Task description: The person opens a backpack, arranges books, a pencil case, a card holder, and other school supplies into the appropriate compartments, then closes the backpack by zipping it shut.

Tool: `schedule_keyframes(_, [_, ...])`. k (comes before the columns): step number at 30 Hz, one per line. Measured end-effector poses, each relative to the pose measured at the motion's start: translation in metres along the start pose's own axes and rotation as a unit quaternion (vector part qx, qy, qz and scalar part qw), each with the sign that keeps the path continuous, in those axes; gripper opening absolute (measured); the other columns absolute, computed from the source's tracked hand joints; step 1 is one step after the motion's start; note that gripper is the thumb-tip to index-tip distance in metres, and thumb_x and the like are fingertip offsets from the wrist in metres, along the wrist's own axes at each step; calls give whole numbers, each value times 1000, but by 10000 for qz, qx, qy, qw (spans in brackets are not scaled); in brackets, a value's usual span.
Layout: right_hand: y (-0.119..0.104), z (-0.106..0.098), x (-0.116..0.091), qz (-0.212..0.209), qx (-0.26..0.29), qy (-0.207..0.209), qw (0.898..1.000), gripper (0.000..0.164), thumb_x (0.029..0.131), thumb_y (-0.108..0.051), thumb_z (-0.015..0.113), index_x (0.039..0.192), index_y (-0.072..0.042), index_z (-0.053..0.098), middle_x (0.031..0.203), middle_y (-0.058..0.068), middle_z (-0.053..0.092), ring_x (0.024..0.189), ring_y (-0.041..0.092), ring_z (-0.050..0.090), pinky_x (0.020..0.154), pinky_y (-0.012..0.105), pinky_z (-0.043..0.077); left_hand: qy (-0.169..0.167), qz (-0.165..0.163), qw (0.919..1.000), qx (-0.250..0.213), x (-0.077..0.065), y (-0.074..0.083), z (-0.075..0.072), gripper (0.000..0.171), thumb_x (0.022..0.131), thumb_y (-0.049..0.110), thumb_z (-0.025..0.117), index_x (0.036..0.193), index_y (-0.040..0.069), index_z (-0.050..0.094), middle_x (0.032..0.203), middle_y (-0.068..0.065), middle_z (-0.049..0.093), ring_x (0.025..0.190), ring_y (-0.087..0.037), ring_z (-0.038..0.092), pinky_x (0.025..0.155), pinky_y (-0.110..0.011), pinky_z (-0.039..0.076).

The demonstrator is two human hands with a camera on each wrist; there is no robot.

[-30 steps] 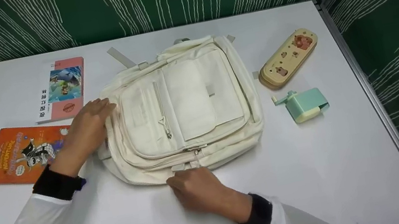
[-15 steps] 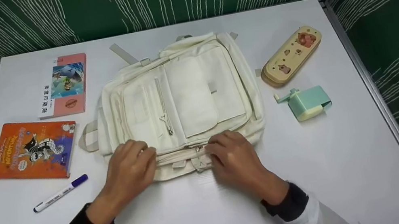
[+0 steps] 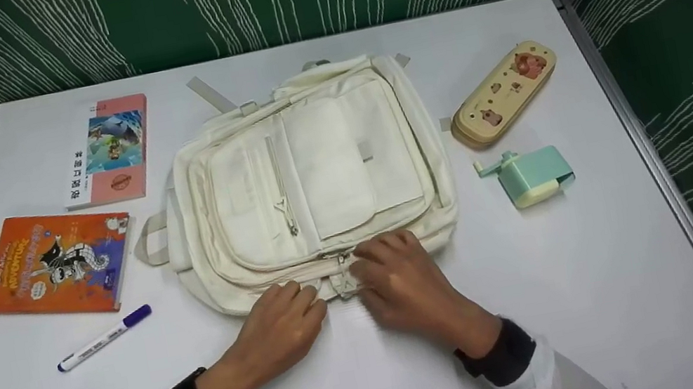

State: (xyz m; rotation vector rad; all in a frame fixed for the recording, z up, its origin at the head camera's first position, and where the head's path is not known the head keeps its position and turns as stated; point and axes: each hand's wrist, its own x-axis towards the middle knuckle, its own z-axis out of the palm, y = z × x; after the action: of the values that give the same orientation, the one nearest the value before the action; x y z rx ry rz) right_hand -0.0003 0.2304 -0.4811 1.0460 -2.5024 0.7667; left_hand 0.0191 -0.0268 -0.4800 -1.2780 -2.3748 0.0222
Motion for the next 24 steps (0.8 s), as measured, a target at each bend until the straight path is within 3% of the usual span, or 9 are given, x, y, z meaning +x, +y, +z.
schedule_keyframes(6, [1,4,-1,-131,-394,-100,9991,22,76,1,87,92,-10,76,113,11,71,104,32,65,84,48,44,-449,262,9978,410,1,4,-3,12,96,14,68,86,20,71,79,3,55,74,-13,53,63,-25,39])
schedule_keyframes(10, [3,6,1,-107,-539,19,9985,23,73,6,87,88,-8,76,109,10,72,100,31,66,81,47,46,-487,220,9979,372,-1,8,-3,9,92,12,72,85,18,72,74,4,56,69,-11,52,57,-23,38])
schedule_keyframes(14, [4,8,4,-29,-537,207,9983,22,75,3,88,91,-7,77,104,8,74,94,29,68,78,44,48,-499,-4,9987,-68,-5,13,-3,15,86,7,75,77,16,68,65,4,55,58,-7,51,46,-19,37])
schedule_keyframes(18, [5,8,7,15,-447,360,9984,23,75,3,88,92,-6,76,98,7,75,90,27,70,76,44,48,-620,-288,9960,-583,-4,16,-5,18,86,2,76,76,12,65,62,3,56,54,-7,53,42,-21,42])
schedule_keyframes(24, [6,10,11,248,-423,316,9983,21,76,2,87,91,-6,74,91,5,76,85,27,71,74,44,49,-798,-756,9922,-585,-2,21,0,20,85,3,79,76,13,64,63,3,58,56,-8,59,45,-22,47])
